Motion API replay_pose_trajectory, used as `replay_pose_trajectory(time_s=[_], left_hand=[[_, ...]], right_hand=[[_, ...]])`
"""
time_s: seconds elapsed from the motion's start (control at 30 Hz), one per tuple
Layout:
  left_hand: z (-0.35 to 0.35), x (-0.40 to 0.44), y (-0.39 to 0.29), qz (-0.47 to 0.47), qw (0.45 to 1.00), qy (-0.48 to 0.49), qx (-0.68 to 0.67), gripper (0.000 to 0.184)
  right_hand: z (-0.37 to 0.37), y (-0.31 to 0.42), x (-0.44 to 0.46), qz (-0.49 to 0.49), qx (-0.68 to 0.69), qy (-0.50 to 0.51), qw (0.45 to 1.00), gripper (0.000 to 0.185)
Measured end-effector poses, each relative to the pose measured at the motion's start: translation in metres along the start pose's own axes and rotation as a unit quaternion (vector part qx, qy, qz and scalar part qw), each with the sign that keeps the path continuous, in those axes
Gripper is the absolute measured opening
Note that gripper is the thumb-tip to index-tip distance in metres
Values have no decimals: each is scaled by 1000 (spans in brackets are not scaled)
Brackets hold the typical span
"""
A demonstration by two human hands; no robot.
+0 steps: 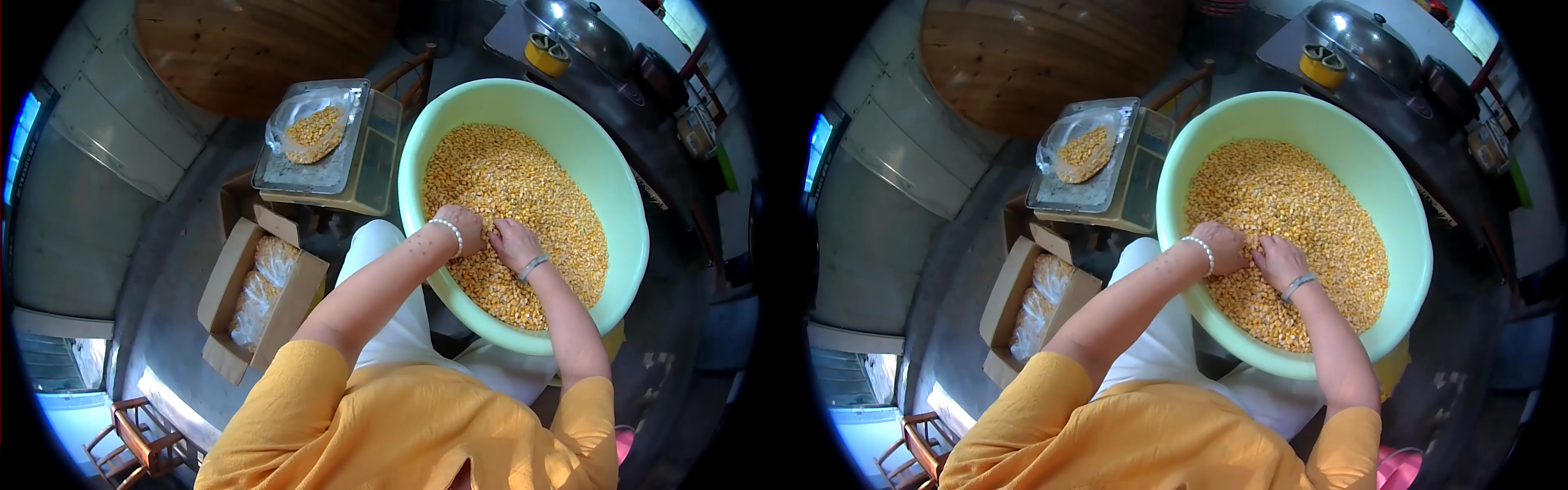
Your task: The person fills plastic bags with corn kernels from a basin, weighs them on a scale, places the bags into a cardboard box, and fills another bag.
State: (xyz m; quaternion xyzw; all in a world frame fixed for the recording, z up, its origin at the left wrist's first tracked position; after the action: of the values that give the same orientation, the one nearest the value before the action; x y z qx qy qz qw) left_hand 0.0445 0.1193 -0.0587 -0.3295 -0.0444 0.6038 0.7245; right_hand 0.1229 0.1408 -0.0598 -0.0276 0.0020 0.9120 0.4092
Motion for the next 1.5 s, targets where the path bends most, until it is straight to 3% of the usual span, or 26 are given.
replay_pose_trajectory(time_s=[0.27, 1.5], left_hand=[[2, -1, 2, 19, 1000, 9, -9, 46], [-1, 1, 4, 15, 1000, -3, 2, 41]], right_hand=[[-3, -12, -3, -58, 54, -76, 994, 23], [-4, -15, -4, -68, 50, -81, 993, 20]])
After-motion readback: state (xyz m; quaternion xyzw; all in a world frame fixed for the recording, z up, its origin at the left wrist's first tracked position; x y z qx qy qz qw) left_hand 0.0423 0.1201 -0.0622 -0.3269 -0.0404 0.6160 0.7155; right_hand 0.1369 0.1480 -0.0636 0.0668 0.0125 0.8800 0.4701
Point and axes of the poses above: each hand's wrist, its own x-axis towards the middle knuckle, its own z-axis out of the back of the hand, y = z × x, the point moved 10 cm from there along x, towards the middle knuckle, and after that the axes turned 14 degrees about -x, right-handed, at the moved point
